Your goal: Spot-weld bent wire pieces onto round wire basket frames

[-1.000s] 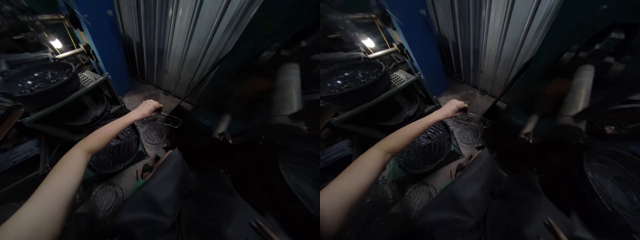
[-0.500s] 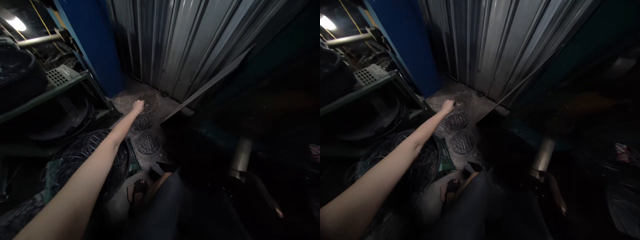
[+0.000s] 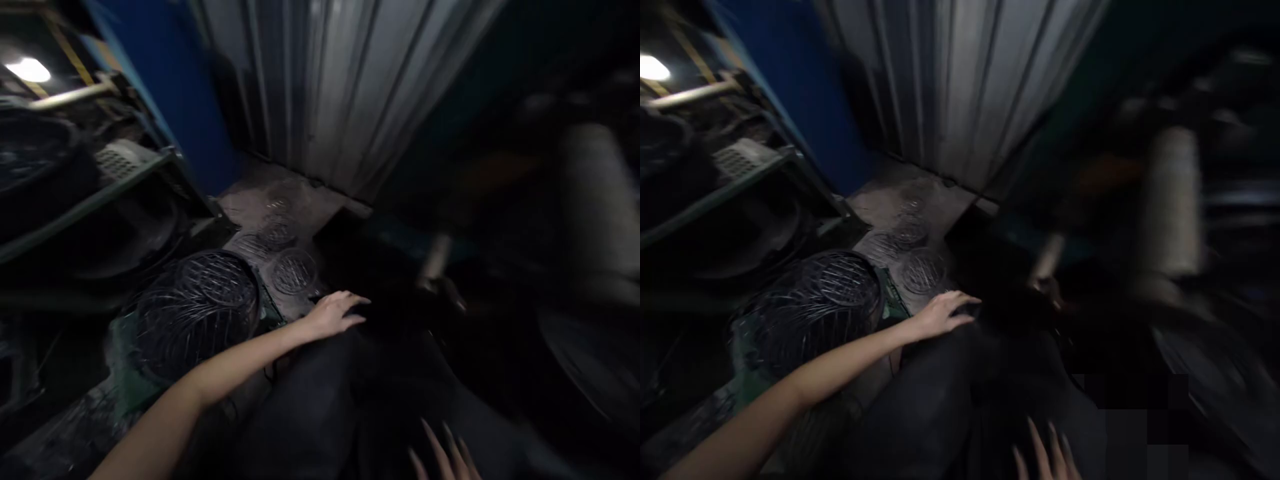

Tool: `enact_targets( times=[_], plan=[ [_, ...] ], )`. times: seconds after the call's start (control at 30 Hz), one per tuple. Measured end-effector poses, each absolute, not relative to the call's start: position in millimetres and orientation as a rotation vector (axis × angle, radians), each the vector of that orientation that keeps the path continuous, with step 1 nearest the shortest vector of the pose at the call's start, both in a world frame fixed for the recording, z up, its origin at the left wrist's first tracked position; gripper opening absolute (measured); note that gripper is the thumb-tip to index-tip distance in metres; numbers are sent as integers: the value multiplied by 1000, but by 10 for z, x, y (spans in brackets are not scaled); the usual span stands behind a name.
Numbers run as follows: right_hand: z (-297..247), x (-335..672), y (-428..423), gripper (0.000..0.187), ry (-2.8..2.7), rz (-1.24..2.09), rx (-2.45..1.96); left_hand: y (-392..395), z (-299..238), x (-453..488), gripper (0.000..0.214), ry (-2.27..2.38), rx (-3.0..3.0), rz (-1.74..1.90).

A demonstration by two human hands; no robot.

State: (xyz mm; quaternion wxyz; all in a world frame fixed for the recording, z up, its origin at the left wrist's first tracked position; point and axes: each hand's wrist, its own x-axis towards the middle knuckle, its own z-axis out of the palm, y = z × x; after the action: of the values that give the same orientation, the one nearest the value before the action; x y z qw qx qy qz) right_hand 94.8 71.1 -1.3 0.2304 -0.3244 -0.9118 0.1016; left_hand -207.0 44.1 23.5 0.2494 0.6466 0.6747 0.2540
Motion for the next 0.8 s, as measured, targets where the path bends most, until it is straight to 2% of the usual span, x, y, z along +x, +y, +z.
enact_targets(
  times=[0.1,0.27,0.43,0.6,0.67,0.8],
  plan=[
    [-55,1359,-19,41,-2468,98,-1299,-58,245,-1344,42,1661,1932,676],
    [-204,1929,-677,48,-2228,530,-1787,-495,-175,-1005,38,1795,2354,177],
    [-279,2234,-1083,58,-1879,762,-1831,-769,-240,-1071,38,1917,2442,105],
    [-225,2271,-1373,56,-1810,861,-1828,-1070,-137,-850,35,2018,2306,182],
    [-143,2336,-1472,52,-1841,859,-1833,-1161,-164,-690,33,1970,2291,216],
    [138,2747,-1288,33,-1932,724,-1768,-1311,-238,-518,33,1777,2365,278]
  ],
)
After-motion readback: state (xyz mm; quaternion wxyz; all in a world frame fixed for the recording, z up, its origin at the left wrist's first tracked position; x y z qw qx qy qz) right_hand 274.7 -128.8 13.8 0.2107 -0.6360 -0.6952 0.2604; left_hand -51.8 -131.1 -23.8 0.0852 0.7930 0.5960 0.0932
